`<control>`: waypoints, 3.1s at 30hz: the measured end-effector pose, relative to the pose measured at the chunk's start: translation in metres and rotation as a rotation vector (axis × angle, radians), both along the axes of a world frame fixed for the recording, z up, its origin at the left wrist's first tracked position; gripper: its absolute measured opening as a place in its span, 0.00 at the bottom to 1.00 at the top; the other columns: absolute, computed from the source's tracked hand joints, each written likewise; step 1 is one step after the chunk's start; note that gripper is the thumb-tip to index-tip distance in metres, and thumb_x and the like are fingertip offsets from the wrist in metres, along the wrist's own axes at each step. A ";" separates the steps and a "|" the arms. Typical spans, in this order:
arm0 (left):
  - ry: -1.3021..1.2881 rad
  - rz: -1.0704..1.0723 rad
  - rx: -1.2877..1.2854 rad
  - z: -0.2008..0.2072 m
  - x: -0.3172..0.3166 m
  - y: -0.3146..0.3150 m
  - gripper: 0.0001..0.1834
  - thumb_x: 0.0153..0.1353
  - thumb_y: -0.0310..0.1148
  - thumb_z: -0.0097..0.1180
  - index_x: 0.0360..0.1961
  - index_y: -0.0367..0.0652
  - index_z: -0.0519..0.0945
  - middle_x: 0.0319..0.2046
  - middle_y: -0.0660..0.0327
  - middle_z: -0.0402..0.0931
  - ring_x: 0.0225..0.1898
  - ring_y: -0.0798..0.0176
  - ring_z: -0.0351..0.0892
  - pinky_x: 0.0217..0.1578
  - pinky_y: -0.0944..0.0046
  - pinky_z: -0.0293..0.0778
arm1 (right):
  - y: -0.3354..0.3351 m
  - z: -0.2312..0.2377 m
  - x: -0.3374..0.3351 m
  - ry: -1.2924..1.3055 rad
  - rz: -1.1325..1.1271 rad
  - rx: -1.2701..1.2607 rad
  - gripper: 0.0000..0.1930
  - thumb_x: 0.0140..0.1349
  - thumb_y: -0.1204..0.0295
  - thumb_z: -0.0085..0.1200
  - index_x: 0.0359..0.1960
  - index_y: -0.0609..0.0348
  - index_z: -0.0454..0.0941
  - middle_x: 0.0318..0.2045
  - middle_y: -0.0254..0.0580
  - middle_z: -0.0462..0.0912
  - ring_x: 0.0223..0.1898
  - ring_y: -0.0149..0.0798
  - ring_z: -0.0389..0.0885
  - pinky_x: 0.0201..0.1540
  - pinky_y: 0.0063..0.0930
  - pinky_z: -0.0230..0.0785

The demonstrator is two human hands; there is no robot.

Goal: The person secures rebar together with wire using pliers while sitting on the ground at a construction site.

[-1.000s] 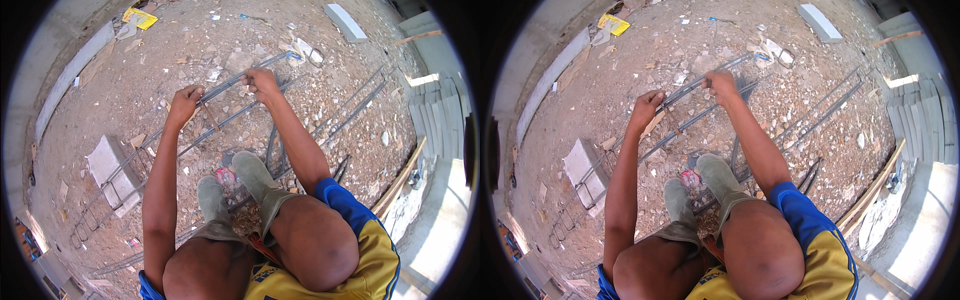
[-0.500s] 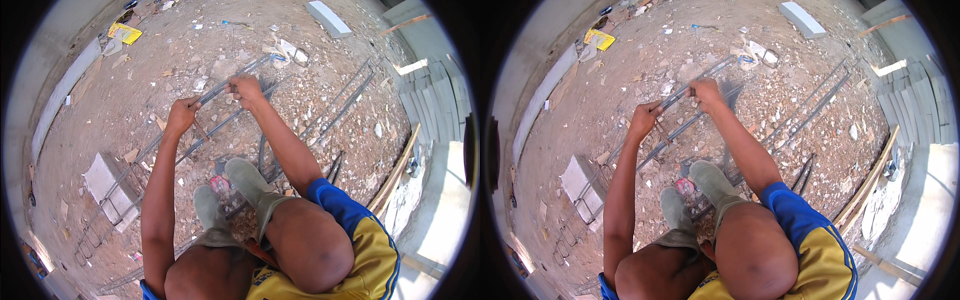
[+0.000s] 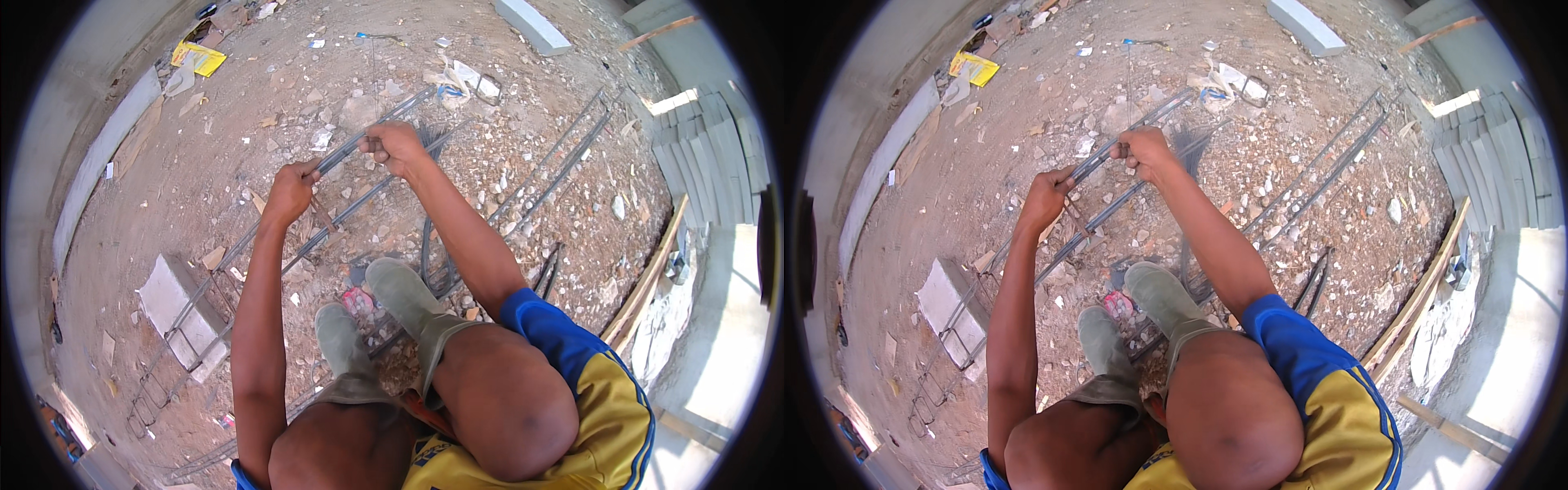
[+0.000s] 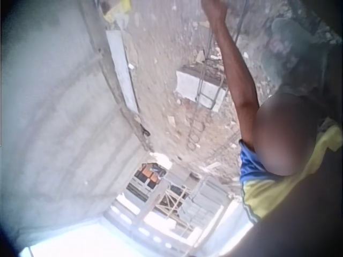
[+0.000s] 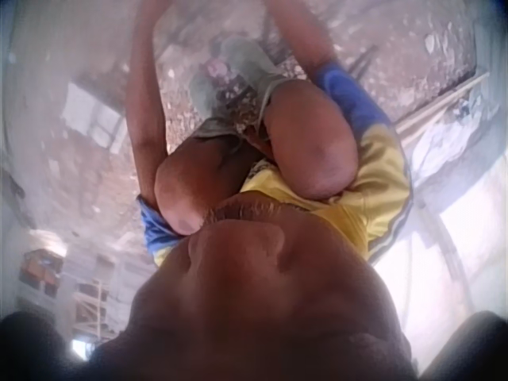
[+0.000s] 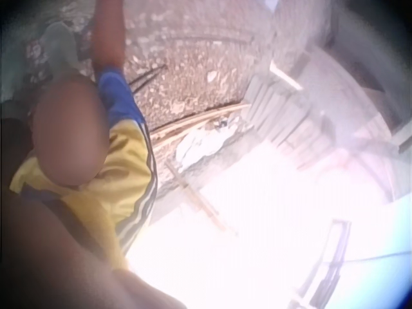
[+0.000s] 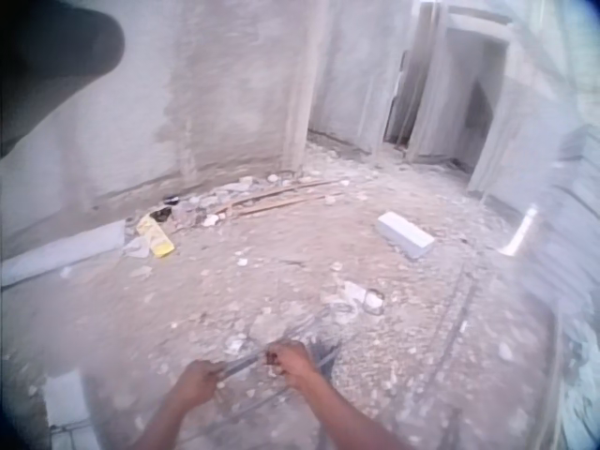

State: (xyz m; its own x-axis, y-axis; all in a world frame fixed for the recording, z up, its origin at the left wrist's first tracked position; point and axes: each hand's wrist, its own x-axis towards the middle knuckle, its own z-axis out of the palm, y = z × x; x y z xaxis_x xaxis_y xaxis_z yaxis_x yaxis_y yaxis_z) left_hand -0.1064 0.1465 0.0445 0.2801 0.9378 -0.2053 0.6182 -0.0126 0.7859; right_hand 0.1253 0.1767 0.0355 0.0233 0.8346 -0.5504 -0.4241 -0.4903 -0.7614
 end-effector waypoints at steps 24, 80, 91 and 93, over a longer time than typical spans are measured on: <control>0.338 -0.105 0.304 -0.001 0.054 0.016 0.11 0.67 0.32 0.48 0.44 0.39 0.79 0.42 0.43 0.80 0.46 0.39 0.80 0.46 0.44 0.75 | 0.008 -0.005 -0.014 -0.026 0.032 0.018 0.04 0.64 0.80 0.53 0.35 0.71 0.72 0.25 0.50 0.80 0.20 0.32 0.76 0.13 0.22 0.52; 0.152 0.170 0.056 0.004 0.074 0.025 0.19 0.65 0.34 0.56 0.53 0.39 0.68 0.42 0.45 0.82 0.48 0.39 0.81 0.48 0.45 0.73 | -0.098 0.016 0.050 -0.621 0.341 0.266 0.12 0.67 0.72 0.55 0.48 0.64 0.84 0.40 0.43 0.86 0.39 0.33 0.79 0.46 0.30 0.71; 0.040 0.213 -0.009 0.003 0.072 0.030 0.27 0.63 0.32 0.61 0.59 0.33 0.65 0.48 0.51 0.83 0.51 0.50 0.82 0.54 0.55 0.73 | -0.098 0.018 0.032 -0.315 0.212 0.104 0.08 0.70 0.75 0.50 0.46 0.63 0.80 0.18 0.25 0.68 0.16 0.21 0.58 0.18 0.19 0.49; 0.024 0.214 0.008 0.002 0.070 0.030 0.30 0.63 0.33 0.61 0.61 0.35 0.62 0.51 0.54 0.82 0.54 0.50 0.80 0.55 0.54 0.72 | -0.098 0.018 0.032 -0.317 0.212 0.109 0.08 0.70 0.76 0.50 0.45 0.64 0.80 0.19 0.25 0.68 0.16 0.21 0.58 0.18 0.19 0.49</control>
